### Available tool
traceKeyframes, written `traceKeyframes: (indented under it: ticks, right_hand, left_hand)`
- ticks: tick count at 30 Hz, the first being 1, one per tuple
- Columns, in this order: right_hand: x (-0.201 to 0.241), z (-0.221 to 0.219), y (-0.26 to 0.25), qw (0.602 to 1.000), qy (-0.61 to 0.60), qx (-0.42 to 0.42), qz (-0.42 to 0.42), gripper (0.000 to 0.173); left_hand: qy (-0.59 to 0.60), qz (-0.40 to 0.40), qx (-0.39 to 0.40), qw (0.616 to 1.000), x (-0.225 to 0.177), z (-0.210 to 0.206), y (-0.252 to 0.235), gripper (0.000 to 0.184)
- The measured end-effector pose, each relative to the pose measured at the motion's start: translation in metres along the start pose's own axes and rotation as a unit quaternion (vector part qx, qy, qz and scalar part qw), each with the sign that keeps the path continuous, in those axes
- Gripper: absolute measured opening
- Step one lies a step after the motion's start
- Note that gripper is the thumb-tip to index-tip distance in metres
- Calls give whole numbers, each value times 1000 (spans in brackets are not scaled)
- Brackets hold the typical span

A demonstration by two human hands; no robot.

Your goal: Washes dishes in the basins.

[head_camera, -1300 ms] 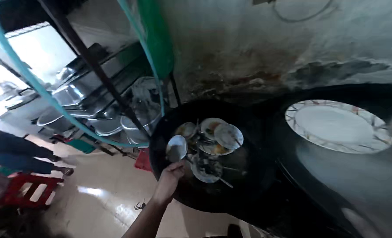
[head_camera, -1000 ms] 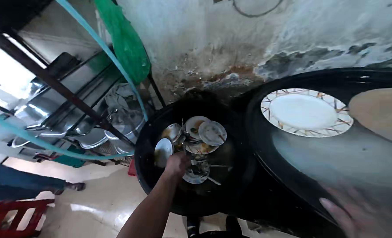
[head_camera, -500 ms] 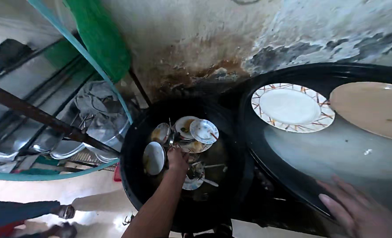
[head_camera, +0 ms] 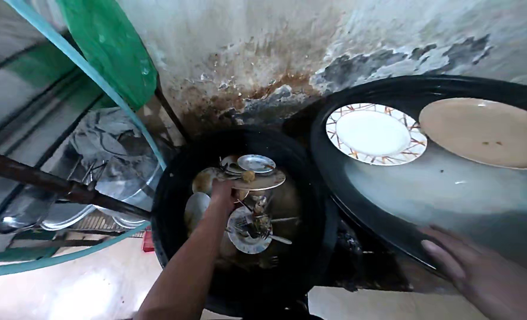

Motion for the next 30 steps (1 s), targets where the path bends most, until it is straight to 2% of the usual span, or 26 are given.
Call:
traceKeyframes:
  ticks: [5, 7, 9, 11, 13, 16, 19, 22, 24, 27, 30]
  right_hand:
    - [-3, -4, 2, 999, 14, -42, 20, 59]
    - [1, -4, 2, 998, 16, -57, 19, 61]
    - [2, -7, 3, 997, 25, -72, 12, 63]
    - [0, -10, 3, 993, 44, -106, 19, 66]
    - [0, -12, 2, 992, 55, -113, 15, 69]
    - [4, -9, 3, 990, 76, -117, 10, 71]
    - [6, -6, 3, 991, 86, -106, -7, 74]
    - [7, -4, 4, 991, 93, -97, -12, 71]
    - [8, -2, 4, 990, 92, -105, -6, 72]
    - [5, -5, 3, 991, 77, -107, -7, 72]
    - [2, -7, 2, 992, 66, -104, -17, 74]
  left_hand:
    - [-165, -105, -9, 981, -32, 61, 34, 48]
    - [-229, -198, -8, 953, -48, 93, 53, 38]
    - [-297, -265, -43, 916, -66, 119, 70, 37]
    - [-292, -278, -90, 911, -83, 130, 84, 34]
    - [-207, -280, -90, 933, -86, 134, 86, 30]
    - [-204, -248, -67, 944, -70, 118, 78, 37]
    - [-259, -197, -21, 945, -39, 70, 60, 43]
    - [-343, -198, 37, 918, -11, 25, 38, 45]
    - [-396, -201, 47, 895, -3, 2, 32, 42]
    - [-401, -173, 57, 898, 2, -13, 24, 40]
    - [-384, -134, 63, 911, 23, -8, 8, 35]
Point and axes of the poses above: each hand's wrist, its own y-axis away from the middle knuckle, its own z-axis out of the back of the hand, x = y × z, the point moved 3 cm from there along -y, towards the middle knuckle, and after that the axes turned 4 degrees about y, right-handed, at the moved point
